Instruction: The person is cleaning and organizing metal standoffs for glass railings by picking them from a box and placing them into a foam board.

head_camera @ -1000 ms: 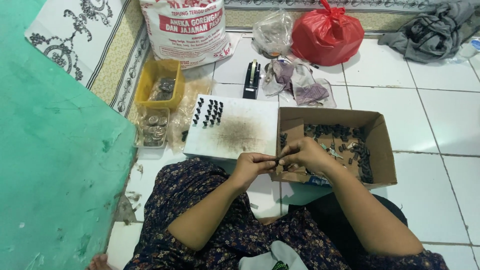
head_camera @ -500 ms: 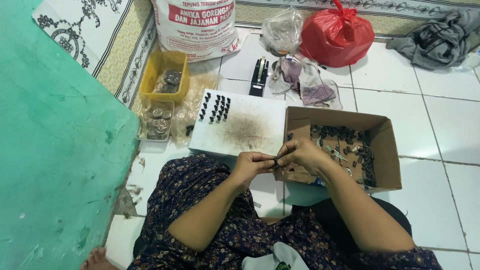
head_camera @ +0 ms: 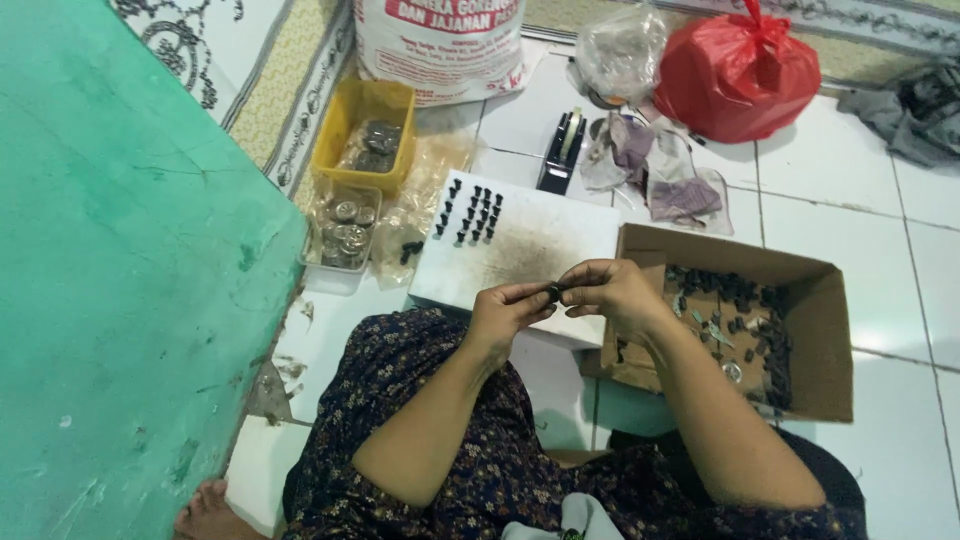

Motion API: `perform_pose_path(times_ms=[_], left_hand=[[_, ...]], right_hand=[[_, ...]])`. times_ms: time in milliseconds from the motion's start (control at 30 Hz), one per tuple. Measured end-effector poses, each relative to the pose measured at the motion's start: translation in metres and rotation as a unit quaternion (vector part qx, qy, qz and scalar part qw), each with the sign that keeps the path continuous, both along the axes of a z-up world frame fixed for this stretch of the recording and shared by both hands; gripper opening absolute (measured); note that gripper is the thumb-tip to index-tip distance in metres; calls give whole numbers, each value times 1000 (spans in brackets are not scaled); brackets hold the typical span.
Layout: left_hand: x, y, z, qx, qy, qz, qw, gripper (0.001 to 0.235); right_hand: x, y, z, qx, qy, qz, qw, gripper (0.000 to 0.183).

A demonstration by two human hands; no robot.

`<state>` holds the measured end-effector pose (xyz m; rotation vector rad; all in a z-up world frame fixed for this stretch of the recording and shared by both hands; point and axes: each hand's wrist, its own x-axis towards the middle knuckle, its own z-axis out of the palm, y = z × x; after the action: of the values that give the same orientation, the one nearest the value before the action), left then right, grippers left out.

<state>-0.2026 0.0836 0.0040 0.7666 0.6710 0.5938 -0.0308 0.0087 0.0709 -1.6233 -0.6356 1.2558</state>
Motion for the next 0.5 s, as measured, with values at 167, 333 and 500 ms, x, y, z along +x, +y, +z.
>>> perform_pose_path(times_ms=[167, 333, 500], left_hand=[[-5, 15, 0, 0, 30, 89, 996, 36], [-12, 34, 7, 3, 91, 141, 986, 36], [-13, 43, 2, 3, 207, 228, 951, 27]], right_hand=[[-27, 33, -27, 32, -22, -29, 999, 36], [-37, 70, -68, 44, -50, -19, 998, 32], [-47, 101, -96, 56, -228, -63, 970, 19]])
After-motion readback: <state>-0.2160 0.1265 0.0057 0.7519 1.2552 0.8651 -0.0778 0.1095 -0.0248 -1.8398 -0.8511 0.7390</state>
